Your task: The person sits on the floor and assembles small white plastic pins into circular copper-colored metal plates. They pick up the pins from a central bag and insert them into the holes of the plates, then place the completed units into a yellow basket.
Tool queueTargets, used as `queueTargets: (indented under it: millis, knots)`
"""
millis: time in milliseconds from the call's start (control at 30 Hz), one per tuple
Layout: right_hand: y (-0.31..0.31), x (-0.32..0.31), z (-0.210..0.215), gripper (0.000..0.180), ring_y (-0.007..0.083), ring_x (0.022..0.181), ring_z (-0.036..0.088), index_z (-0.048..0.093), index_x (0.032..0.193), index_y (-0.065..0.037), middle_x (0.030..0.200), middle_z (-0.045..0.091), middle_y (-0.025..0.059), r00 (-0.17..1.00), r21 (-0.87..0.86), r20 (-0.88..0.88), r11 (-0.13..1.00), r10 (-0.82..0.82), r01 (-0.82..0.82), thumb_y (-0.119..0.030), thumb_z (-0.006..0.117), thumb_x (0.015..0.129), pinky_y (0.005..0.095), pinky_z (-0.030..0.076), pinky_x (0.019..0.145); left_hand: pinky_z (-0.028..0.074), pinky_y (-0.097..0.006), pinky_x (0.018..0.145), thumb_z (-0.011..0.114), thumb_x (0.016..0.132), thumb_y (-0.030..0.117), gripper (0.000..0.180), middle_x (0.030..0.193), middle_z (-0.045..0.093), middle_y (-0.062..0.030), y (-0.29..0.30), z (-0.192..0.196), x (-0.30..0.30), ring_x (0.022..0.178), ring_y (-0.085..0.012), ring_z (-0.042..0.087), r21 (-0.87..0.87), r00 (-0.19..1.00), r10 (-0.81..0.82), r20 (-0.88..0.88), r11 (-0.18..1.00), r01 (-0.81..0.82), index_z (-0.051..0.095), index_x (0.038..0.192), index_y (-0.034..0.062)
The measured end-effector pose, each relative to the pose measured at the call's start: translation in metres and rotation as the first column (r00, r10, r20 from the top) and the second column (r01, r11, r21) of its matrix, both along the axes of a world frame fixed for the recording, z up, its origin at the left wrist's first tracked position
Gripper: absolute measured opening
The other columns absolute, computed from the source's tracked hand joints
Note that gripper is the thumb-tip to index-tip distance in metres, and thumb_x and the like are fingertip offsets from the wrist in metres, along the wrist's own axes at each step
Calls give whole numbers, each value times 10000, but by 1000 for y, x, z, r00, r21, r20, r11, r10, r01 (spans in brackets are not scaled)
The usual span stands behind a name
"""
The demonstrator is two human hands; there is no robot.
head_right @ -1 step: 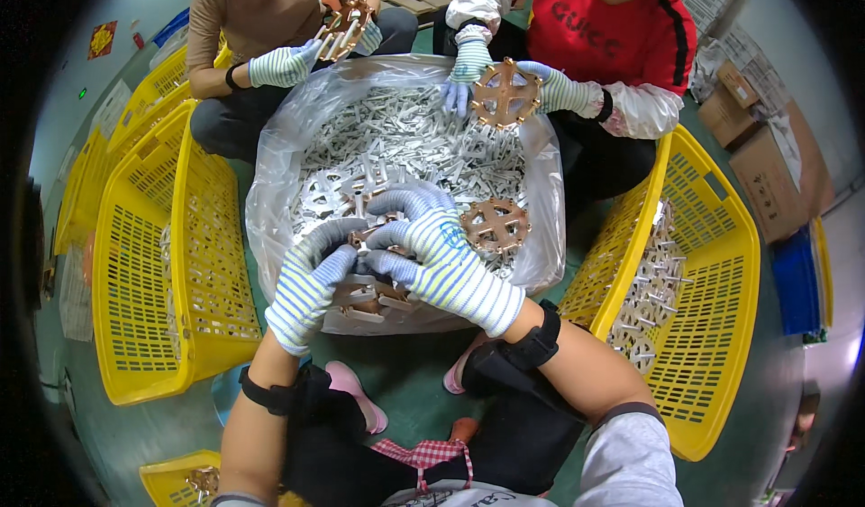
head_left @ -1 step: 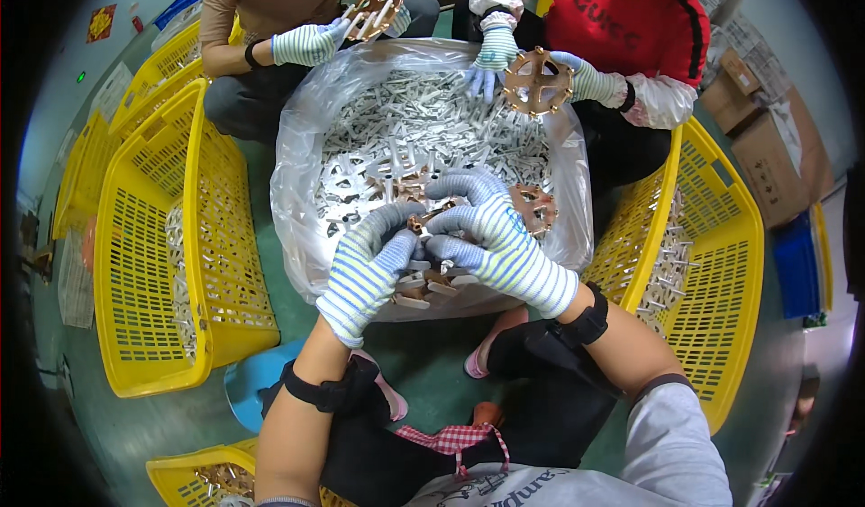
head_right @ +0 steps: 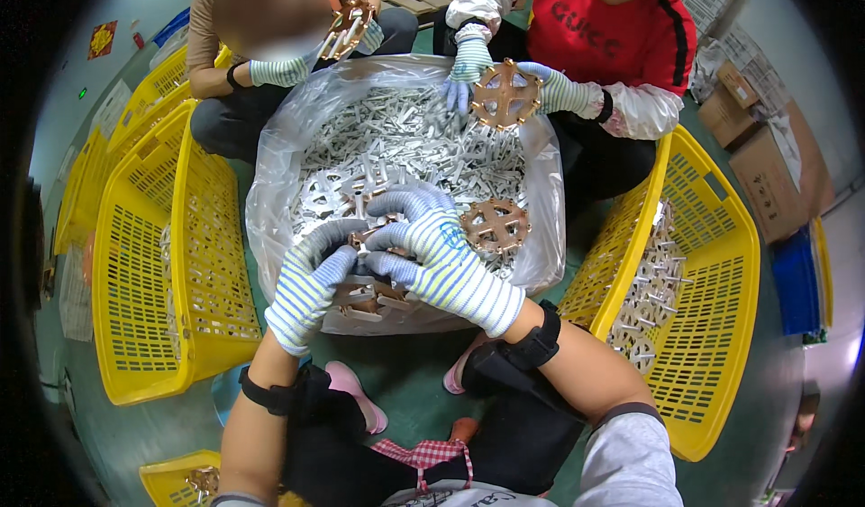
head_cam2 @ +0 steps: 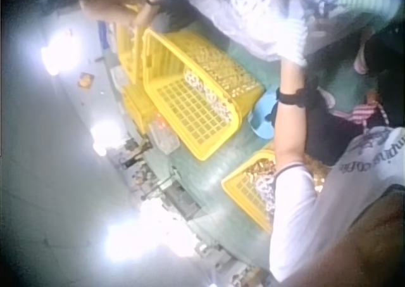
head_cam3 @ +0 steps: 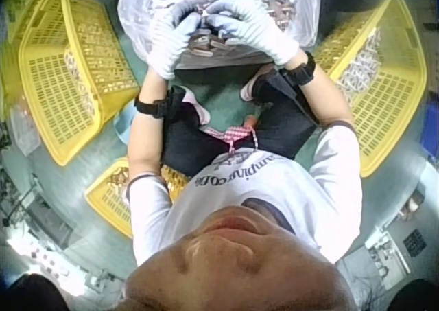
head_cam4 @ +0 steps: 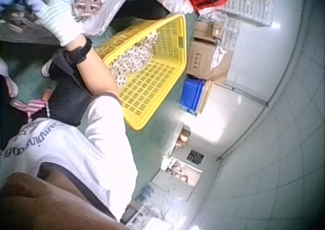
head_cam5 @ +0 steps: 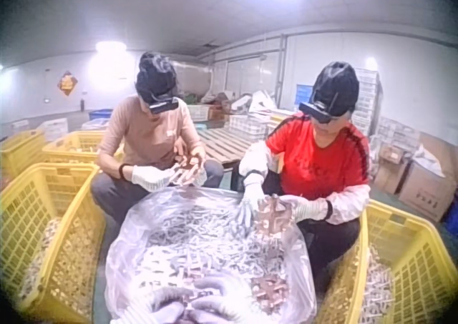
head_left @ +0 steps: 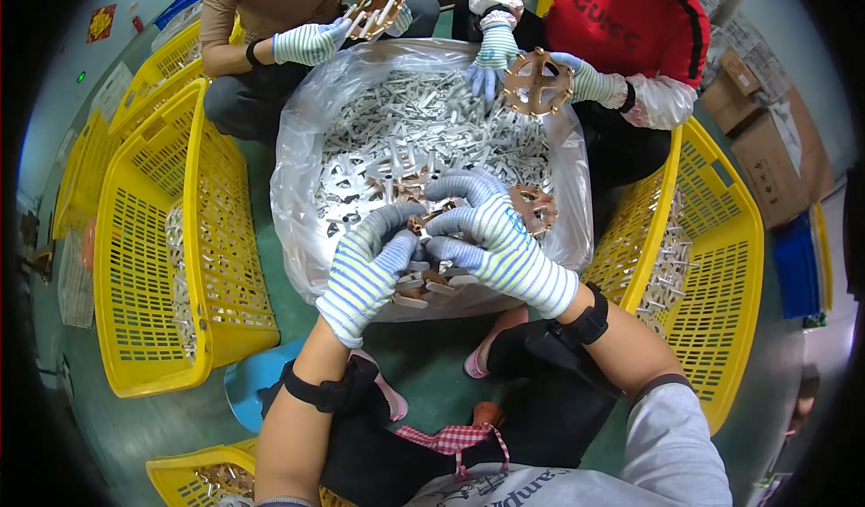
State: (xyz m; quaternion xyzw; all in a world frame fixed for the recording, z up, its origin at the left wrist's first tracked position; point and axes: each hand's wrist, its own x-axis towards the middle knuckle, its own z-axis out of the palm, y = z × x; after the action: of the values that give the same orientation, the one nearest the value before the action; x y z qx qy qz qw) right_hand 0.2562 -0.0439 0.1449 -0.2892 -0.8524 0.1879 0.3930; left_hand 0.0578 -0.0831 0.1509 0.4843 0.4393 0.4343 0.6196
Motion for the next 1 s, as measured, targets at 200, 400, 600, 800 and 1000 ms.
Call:
queueTargets:
  millis: [200,400,600,800,1000]
  knots:
    - [-3,-3,-1,205,329,1080,538,716,901,-91,1086,599,135,998,-109,-62,994,21,-28,-265,699,794,441,375,962,520,-283,863,546,911,98,331,1101,629,-94,-2,3,1,965,-139,609,51,1000,-1,26,999,0,572,1220,-17]
    - [1,-2,1,231,317,1087,531,706,927,-75,1098,595,121,997,-87,-26,993,77,-79,-268,689,802,439,379,963,521,-274,843,640,879,108,333,1066,639,-92,0,-6,-1,944,-135,615,165,993,38,-115,986,-19,585,1184,-13]
    - [-2,-6,2,253,331,1044,536,695,953,-90,1079,601,112,994,-40,-61,995,88,-90,-298,660,813,448,383,939,503,-256,794,766,798,182,339,934,666,-53,-1,-1,3,856,-102,605,230,969,152,-194,967,-106,655,1063,1]
    - [6,2,-3,187,232,963,565,644,936,-42,1001,583,105,893,-242,-435,970,-117,10,-222,633,887,368,438,856,500,-236,643,699,875,209,287,855,643,-41,7,13,-6,718,-82,591,87,955,287,-74,956,-280,636,1072,10]
    - [40,54,-85,208,277,907,640,649,1031,-31,949,673,130,866,-508,479,850,142,141,-171,651,877,368,499,813,523,-253,556,711,845,188,279,787,607,-27,8,25,-14,678,-94,595,18,940,337,-45,942,-336,629,1036,2]
